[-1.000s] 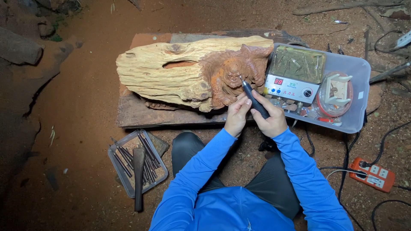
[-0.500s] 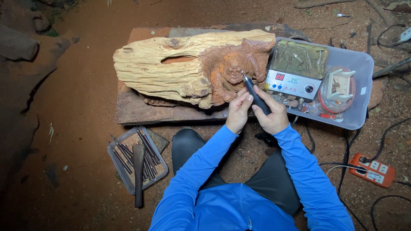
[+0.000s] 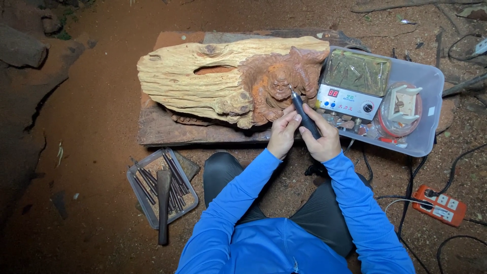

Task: A person uses a handheld rotary tool to carve fine details into the face of a wooden figure.

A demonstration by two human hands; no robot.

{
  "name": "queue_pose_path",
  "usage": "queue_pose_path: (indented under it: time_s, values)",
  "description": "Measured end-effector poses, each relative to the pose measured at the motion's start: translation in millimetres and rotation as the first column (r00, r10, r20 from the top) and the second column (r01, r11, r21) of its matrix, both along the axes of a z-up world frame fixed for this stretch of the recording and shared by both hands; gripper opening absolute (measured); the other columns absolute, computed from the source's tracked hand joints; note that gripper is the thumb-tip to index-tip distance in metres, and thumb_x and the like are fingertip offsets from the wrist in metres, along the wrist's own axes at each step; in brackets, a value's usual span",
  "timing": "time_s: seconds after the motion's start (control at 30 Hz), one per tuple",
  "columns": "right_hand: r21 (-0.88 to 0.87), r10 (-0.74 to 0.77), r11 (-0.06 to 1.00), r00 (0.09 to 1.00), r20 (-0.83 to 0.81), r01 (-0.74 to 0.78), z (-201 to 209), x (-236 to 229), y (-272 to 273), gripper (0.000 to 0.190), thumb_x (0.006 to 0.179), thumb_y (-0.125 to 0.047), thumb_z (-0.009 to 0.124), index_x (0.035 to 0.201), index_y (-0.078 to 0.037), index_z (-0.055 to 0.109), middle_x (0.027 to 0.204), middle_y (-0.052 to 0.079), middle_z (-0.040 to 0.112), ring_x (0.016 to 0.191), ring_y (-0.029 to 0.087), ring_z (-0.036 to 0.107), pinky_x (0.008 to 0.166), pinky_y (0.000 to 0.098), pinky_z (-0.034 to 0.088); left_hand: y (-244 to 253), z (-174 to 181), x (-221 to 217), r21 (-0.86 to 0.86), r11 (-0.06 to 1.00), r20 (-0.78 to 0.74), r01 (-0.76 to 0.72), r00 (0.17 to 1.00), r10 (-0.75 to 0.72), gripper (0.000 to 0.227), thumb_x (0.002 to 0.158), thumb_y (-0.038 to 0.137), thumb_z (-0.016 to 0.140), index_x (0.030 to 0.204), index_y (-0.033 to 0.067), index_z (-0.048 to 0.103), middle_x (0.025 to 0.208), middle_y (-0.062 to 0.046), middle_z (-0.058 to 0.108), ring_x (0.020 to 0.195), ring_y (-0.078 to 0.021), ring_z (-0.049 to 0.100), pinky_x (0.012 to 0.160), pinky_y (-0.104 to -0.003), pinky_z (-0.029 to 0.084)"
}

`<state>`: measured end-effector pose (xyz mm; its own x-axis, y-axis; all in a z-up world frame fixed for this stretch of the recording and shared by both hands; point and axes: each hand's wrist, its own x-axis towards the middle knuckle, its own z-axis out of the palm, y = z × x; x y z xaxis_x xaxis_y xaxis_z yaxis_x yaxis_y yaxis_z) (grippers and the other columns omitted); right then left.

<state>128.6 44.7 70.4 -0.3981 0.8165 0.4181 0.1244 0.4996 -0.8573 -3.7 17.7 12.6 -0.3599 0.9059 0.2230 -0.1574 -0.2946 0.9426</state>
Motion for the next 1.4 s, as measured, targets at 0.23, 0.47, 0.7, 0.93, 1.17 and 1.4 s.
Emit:
queue_pose_path:
  time_s: [0.23, 0.47, 0.7, 0.93, 1.17, 1.4]
  values:
    - [-0.011, -0.005, 1.0, 1.0, -0.026, 0.004, -5, -3, -4, 0.054, 0.089, 0.001, 0.072, 0.141, -0.012, 0.068, 0.114, 0.023, 0.075, 0.09, 0.035, 0.073, 0.067, 0.042, 0.059, -1, 2, -3, -0.022, 1.0, 0.04, 0.012, 0.999, -0.011, 0.025, 0.101, 0.016, 0.06, 0.119, 0.0068, 0.075, 0.132, -0.015, 0.062, 0.12, -0.0222, 0.058, 0.106, -0.044, 0.045]
    - [-0.001, -0.008, 1.0, 0.998, -0.054, 0.008, -8, -5, -3, 0.054, 0.088, 0.001, 0.073, 0.141, -0.011, 0.068, 0.116, 0.024, 0.074, 0.094, 0.033, 0.073, 0.068, 0.0415, 0.059, 1, 1, -3, -0.015, 1.0, 0.05, 0.009, 0.999, -0.008, 0.025, 0.101, 0.017, 0.06, 0.119, 0.0065, 0.075, 0.131, -0.015, 0.063, 0.118, -0.0202, 0.058, 0.103, -0.043, 0.047]
    - [0.007, -0.005, 1.0, 0.998, -0.062, 0.005, -12, -5, -3, 0.054, 0.088, 0.001, 0.074, 0.141, -0.009, 0.068, 0.116, 0.023, 0.074, 0.094, 0.03, 0.072, 0.069, 0.0395, 0.059, -2, 6, -4, -0.022, 1.0, 0.04, -0.01, 0.999, 0.011, 0.024, 0.1, 0.015, 0.061, 0.118, 0.0053, 0.075, 0.126, -0.016, 0.066, 0.113, -0.0198, 0.059, 0.098, -0.043, 0.05]
    - [-0.012, 0.002, 1.0, 0.995, -0.095, -0.003, -17, -6, -4, 0.054, 0.088, 0.002, 0.073, 0.141, -0.008, 0.067, 0.115, 0.024, 0.074, 0.094, 0.028, 0.072, 0.07, 0.038, 0.06, -3, 9, -4, -0.024, 0.999, 0.046, -0.024, 0.999, 0.025, 0.024, 0.099, 0.015, 0.062, 0.116, 0.005, 0.076, 0.123, -0.016, 0.068, 0.111, -0.0195, 0.061, 0.097, -0.042, 0.051]
    - [-0.282, 0.04, 0.952, 0.963, -0.266, -0.117, -17, -7, -40, 0.067, 0.087, 0.004, 0.064, 0.152, -0.007, 0.048, 0.09, 0.02, 0.071, 0.047, 0.017, 0.063, 0.036, 0.0252, 0.054, -28, 22, -9, 0.027, 0.995, 0.055, 0.093, 0.994, -0.094, 0.022, 0.099, 0.015, 0.063, 0.114, 0.004, 0.075, 0.137, -0.02, 0.061, 0.131, -0.0306, 0.053, 0.112, -0.05, 0.039]
    - [-0.404, 0.114, 0.86, 0.889, -0.444, -0.312, 7, -34, -61, 0.072, 0.085, 0.013, 0.054, 0.155, 0.002, 0.037, 0.066, 0.021, 0.059, 0.035, 0.021, 0.056, 0.025, 0.0284, 0.049, -48, 24, -15, -0.091, 0.981, 0.567, 0.169, 0.819, -0.088, 0.026, 0.098, 0.017, 0.067, 0.117, 0.0001, 0.074, 0.119, -0.012, 0.069, 0.115, -0.0177, 0.058, 0.108, -0.038, 0.041]
